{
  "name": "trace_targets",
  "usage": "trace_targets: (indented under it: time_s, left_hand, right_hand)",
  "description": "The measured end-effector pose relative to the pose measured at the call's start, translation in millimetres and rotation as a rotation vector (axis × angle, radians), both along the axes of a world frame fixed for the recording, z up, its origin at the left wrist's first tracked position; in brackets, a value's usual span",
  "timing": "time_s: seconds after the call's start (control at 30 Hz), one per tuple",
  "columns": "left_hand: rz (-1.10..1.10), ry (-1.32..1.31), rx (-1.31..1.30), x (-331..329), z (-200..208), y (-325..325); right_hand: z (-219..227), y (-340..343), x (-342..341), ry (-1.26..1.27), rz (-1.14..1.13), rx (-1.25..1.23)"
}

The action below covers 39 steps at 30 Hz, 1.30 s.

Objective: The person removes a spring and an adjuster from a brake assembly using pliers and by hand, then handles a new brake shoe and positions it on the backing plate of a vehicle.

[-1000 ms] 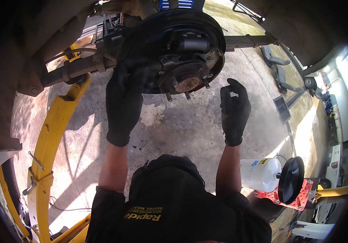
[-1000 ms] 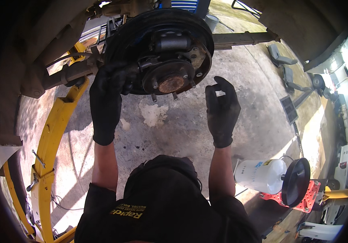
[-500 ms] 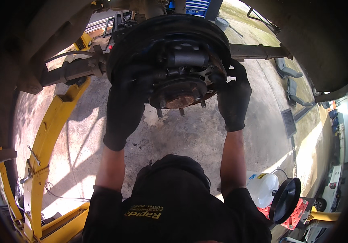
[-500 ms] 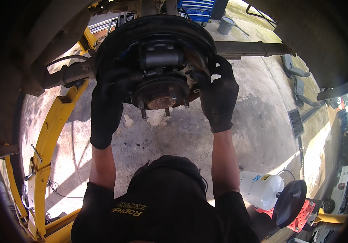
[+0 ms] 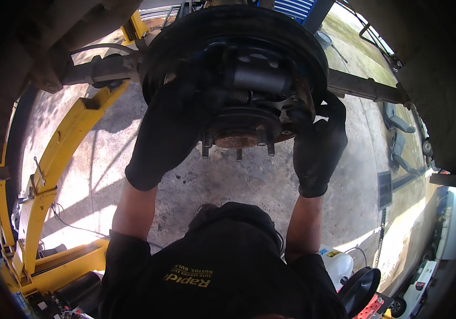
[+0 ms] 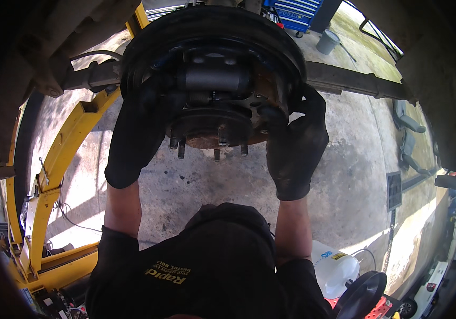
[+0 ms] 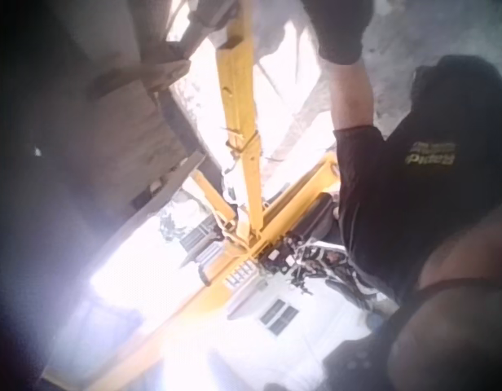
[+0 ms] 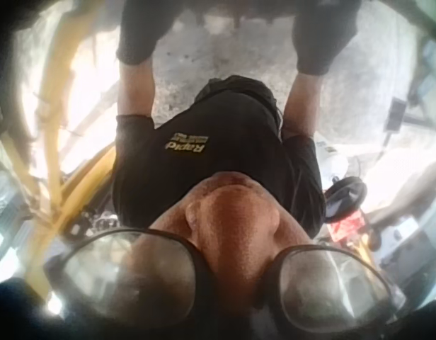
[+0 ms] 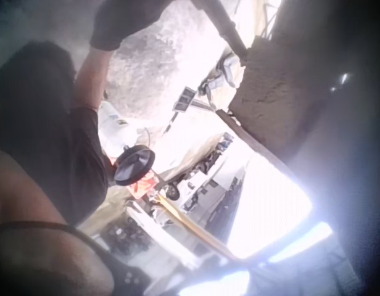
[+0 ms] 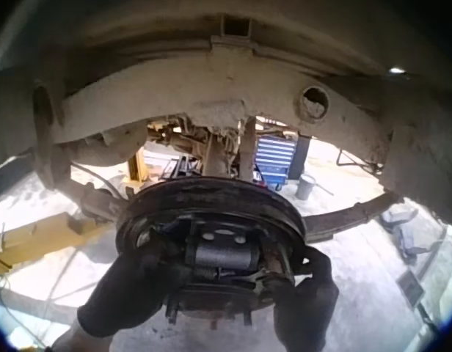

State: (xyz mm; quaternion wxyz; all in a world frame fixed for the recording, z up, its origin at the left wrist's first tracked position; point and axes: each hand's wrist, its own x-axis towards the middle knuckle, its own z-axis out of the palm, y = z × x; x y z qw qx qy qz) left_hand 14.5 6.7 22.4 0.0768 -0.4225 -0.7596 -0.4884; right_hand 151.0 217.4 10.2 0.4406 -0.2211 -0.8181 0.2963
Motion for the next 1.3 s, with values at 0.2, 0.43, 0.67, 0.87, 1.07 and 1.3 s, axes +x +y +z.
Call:
trace_targets:
  time_s: [0.2, 0.43, 0.67, 0.87, 1.07, 1.3]
  left_hand:
    - [0.06, 0.033, -0.087, -0.6, -5.0, -0.2]
    - [0.169, 0.28, -0.265, 0.6, 1.4, -2.5]
    - [0.137, -0.249, -0.115, 18.0, 19.3, 8.6]
    - [0.119, 0.118, -0.181, 5.3, 5.6, 1.4]
    - [0.229, 0.684, -0.609, -7.5, 4.2, -17.4]
    - [0.242, 0.539, -0.427, 4.7, 1.3, -9.9]
  right_hand:
    - [-4.8, 3.6, -2.5, 0.071, 0.045, 0.042]
    - [-7.9, 5.2, -4.8, 0.112, 0.036, 0.044]
    - [-9.4, 7.4, -2.5, 0.13, 0.034, 0.06]
    - [-12.9, 7.2, -2.8, 0.198, 0.102, -0.012]
    - [-18.5, 10.4, -4.1, 0.271, 0.082, 0.062]
    - [-14.9, 7.2, -0.8, 0.266, 0.057, 0.041]
